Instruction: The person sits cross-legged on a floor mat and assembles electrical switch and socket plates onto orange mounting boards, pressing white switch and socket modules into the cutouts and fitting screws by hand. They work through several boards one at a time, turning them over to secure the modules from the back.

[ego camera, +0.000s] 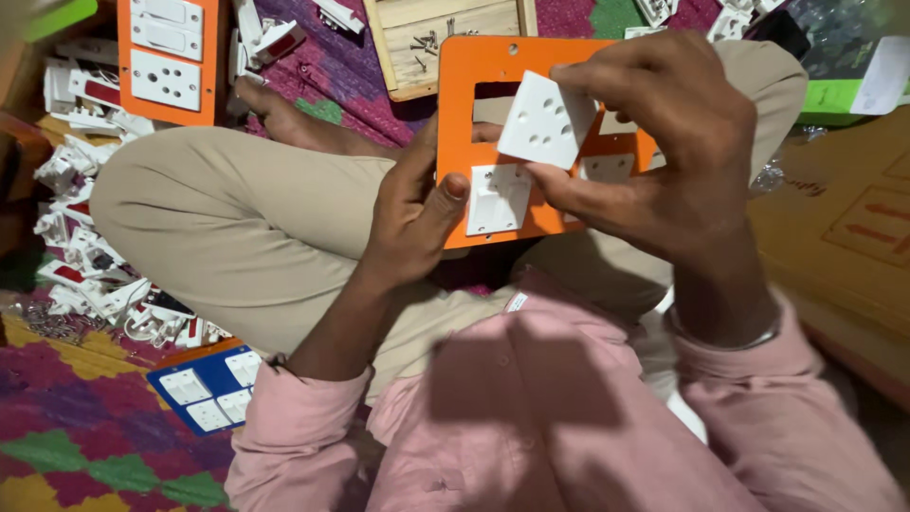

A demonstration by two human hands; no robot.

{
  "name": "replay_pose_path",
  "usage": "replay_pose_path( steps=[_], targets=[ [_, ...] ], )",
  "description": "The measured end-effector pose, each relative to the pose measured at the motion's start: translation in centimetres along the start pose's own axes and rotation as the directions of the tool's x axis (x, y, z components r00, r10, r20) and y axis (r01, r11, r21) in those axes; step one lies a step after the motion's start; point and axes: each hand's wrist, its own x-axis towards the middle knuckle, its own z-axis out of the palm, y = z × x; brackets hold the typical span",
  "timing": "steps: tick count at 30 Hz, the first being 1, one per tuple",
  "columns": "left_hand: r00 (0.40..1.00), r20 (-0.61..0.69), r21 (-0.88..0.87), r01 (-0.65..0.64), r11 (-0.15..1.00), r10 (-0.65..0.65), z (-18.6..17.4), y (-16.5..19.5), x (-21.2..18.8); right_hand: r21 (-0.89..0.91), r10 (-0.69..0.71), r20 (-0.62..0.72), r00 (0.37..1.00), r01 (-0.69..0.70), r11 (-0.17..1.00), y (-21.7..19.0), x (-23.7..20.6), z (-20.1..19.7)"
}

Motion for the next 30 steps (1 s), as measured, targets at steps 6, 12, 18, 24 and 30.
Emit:
replay_pose_path(
  steps=[6,12,18,24,30],
  targets=[
    [0.998,-0.037,0.131,-0.053,0.990,0.059,0.4,-1.2,-0.2,-0.076,-0.002,-0.042,0.999,-0.001,0.997,-0.3,-0.6,1.1],
    [1.000,-0.026,-0.076,0.005,0.997,-0.007,1.0,-2.6,-1.1,-0.103,0.133,-0.213,0.968,-0.158,0.982,-1.5,-1.2,4.2],
    [1.000,-0.011,-0.081,-0.017,0.997,0.016,0.8,-3.2,-1.0,-0.206,0.052,-0.224,0.973,-0.100,0.974,-1.2,-0.7,5.5],
    [1.000,-0.015,-0.037,-0.018,0.999,0.017,0.9,-3.3,-0.6,-0.298,-0.055,-0.107,0.993,0.021,0.954,-0.4,-0.2,4.8],
    [0.999,0.008,-0.154,0.037,0.987,-0.036,1.0,-3.2,-0.1,-0.126,0.008,0.086,0.996,0.003,0.992,2.8,1.5,1.8]
  ],
)
